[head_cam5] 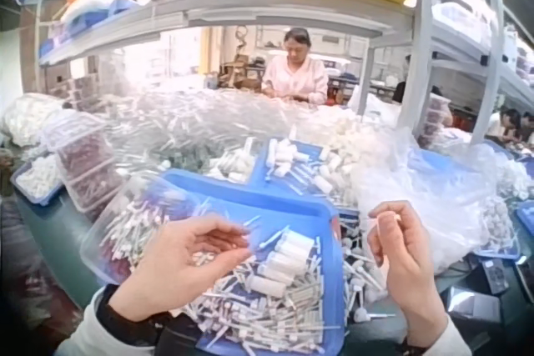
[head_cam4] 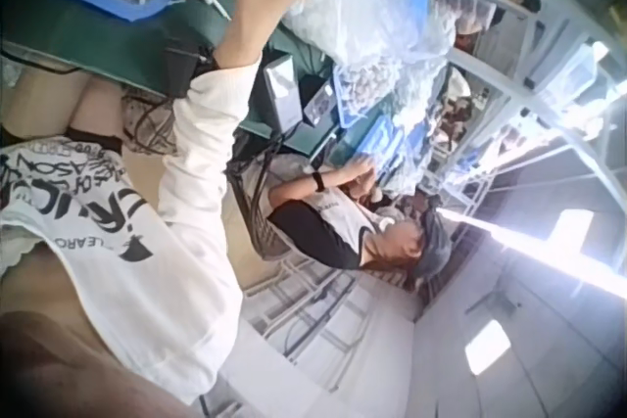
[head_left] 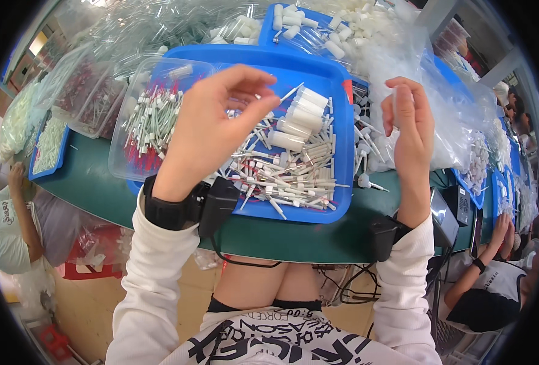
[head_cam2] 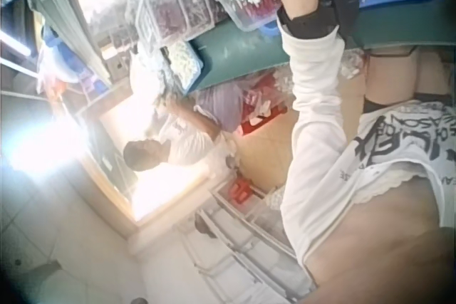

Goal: The person sits at a workstation and repeatedly picks up small white cylindrical plastic components and thin white sticks with red tips from a blue tray. They insert the sticks into the cylinders one by one, assembling them into finished units. The person handles the items with both hands, performing the insertion action continuously throughout the clip.

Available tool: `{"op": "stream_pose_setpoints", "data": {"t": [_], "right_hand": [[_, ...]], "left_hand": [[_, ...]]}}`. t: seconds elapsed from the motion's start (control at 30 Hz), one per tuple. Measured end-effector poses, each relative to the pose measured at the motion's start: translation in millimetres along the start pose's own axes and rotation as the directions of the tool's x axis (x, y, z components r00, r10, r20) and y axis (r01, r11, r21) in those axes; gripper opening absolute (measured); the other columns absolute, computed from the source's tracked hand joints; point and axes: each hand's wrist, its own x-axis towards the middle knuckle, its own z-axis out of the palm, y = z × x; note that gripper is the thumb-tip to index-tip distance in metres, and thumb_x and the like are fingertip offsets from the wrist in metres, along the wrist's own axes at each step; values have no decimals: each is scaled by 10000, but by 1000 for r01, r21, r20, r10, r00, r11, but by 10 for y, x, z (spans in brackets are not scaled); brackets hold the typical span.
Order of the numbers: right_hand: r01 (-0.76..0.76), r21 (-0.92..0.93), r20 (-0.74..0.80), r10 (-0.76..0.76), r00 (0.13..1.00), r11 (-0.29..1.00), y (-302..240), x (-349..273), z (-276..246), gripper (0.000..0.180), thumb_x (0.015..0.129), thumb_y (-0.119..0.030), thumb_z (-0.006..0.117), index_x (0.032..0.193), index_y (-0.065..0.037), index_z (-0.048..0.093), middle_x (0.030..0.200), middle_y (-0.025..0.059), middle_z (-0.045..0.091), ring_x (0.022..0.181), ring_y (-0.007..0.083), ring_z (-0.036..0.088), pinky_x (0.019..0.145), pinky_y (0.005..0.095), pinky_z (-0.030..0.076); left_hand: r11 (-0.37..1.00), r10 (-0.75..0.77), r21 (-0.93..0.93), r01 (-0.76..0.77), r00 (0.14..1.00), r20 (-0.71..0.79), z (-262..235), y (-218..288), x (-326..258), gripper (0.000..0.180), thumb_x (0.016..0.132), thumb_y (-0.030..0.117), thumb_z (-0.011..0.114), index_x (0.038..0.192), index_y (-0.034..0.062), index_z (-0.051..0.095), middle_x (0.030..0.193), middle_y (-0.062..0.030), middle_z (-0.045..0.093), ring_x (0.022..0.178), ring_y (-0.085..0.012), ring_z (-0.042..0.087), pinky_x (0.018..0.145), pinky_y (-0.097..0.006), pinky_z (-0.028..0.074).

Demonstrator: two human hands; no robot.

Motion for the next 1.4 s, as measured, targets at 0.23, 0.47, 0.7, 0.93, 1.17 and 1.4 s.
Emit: {"op": "stream_pose_setpoints", "data": {"t": [0.23, 0.47, 0.7, 0.93, 1.17, 1.4], "right_hand": [[222, -350, 357, -90, 930, 910, 115, -153, 190, 363, 793, -120, 565, 1149, -61, 523, 901, 75, 564, 716, 167, 500, 673, 280, 438], [92, -248, 241, -31, 970, 964, 71, -116, 78, 313, 717, -75, 620, 1029, -70, 610, 883, 68, 568, 721, 207, 522, 664, 302, 442], [415, -880, 363, -236, 902, 231, 272, -60, -192, 67, 687, -88, 616, 744, -68, 644, 824, 45, 542, 833, 220, 502, 730, 340, 395], [298, -945, 248, -294, 923, 139, 309, -46, -126, 74, 749, -115, 593, 773, -51, 621, 762, 46, 539, 761, 229, 517, 700, 357, 400], [136, -469, -220, -265, 939, 873, 74, -91, 4, 84, 836, -83, 563, 853, -7, 593, 722, 70, 610, 599, 150, 551, 575, 256, 432], [214, -107, 203, -190, 961, 971, 30, -232, 387, 122, 815, -95, 598, 892, -3, 615, 730, 67, 612, 622, 93, 531, 596, 231, 438]], "left_hand": [[914, 216, 303, -270, 956, 201, 275, -157, -112, 296, 705, 98, 677, 973, 15, 582, 883, -124, 607, 796, -290, 553, 698, -352, 444], [948, 147, 271, -167, 985, 91, 340, -189, -131, 334, 682, -64, 481, 1002, -3, 558, 904, -139, 594, 815, -293, 568, 724, -346, 458], [877, 295, 304, -373, 916, 272, 357, -92, -171, 381, 628, -76, 453, 957, 57, 590, 1025, -115, 517, 931, -294, 499, 810, -368, 412], [851, 242, 425, -308, 949, 202, 336, -165, -180, 234, 669, 11, 561, 895, 65, 586, 931, -100, 511, 874, -290, 490, 770, -368, 409], [969, 191, 172, -175, 978, -82, 332, -47, -117, 333, 752, 52, 593, 1083, 34, 554, 972, -84, 577, 849, -168, 521, 752, -294, 412], [734, -70, -672, 100, 995, 71, 313, -83, -101, 242, 835, 45, 583, 1068, -8, 543, 889, -112, 605, 660, -111, 554, 641, -224, 449]]}}
